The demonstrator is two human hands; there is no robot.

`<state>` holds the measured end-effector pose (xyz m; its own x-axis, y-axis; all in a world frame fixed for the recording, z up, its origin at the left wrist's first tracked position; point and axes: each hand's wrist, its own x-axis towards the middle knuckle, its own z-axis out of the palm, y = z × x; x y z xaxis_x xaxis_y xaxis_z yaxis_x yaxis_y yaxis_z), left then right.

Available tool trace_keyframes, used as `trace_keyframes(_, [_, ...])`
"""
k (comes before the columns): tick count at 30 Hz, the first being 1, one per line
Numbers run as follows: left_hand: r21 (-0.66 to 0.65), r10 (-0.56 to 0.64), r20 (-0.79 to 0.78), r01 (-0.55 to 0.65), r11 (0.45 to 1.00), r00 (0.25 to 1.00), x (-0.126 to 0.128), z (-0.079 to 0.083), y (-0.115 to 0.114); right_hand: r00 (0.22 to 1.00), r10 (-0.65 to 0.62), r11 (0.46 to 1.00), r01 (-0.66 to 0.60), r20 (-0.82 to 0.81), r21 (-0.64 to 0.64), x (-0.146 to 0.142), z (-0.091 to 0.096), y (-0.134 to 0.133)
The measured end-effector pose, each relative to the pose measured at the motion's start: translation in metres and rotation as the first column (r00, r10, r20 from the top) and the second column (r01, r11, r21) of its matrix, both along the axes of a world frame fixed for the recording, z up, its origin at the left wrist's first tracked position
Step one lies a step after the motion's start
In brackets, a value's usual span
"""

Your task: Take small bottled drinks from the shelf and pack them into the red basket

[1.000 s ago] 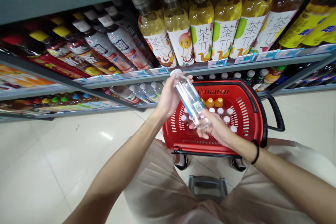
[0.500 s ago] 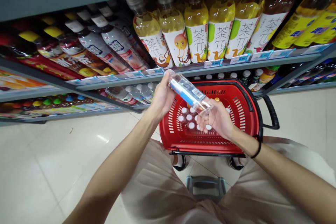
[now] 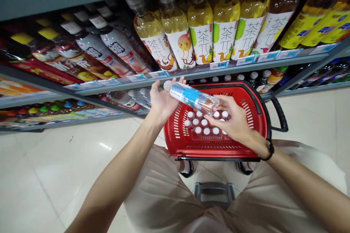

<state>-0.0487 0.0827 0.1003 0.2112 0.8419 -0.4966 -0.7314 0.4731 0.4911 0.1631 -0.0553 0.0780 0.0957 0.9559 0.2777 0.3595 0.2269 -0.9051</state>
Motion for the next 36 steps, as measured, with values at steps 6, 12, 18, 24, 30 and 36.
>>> trace_keyframes(6, [-0.084,0.056,0.007,-0.055,0.995,0.998,0.003,0.0,0.0,0.838,0.287,0.887,-0.416,0.465,0.202,0.026,0.007,0.004])
trace_keyframes(12, [-0.052,0.048,-0.001,-0.048,0.998,0.999,0.002,-0.003,-0.001,0.888,0.169,0.924,-0.294,0.429,0.243,0.02,0.003,0.001])
trace_keyframes(18, [-0.038,0.05,0.036,-0.049,0.998,0.998,0.003,-0.002,-0.003,0.995,-0.074,0.991,0.066,-0.063,-0.119,0.0,0.004,0.006])
trace_keyframes(24, [0.021,0.011,-0.003,-0.011,1.0,1.0,0.003,0.002,-0.006,0.841,-0.111,0.832,-0.213,-0.53,-0.513,-0.01,0.009,0.008])
trace_keyframes(30, [0.006,-0.015,-0.03,0.016,1.0,0.999,0.007,-0.007,-0.008,0.62,-0.208,0.568,-0.553,-0.756,-0.609,-0.016,0.012,0.009])
trace_keyframes(36, [-0.146,-0.145,-0.171,0.12,0.982,0.975,0.018,-0.021,-0.011,0.498,-0.194,0.542,-0.664,-0.845,-0.515,-0.011,0.014,0.01])
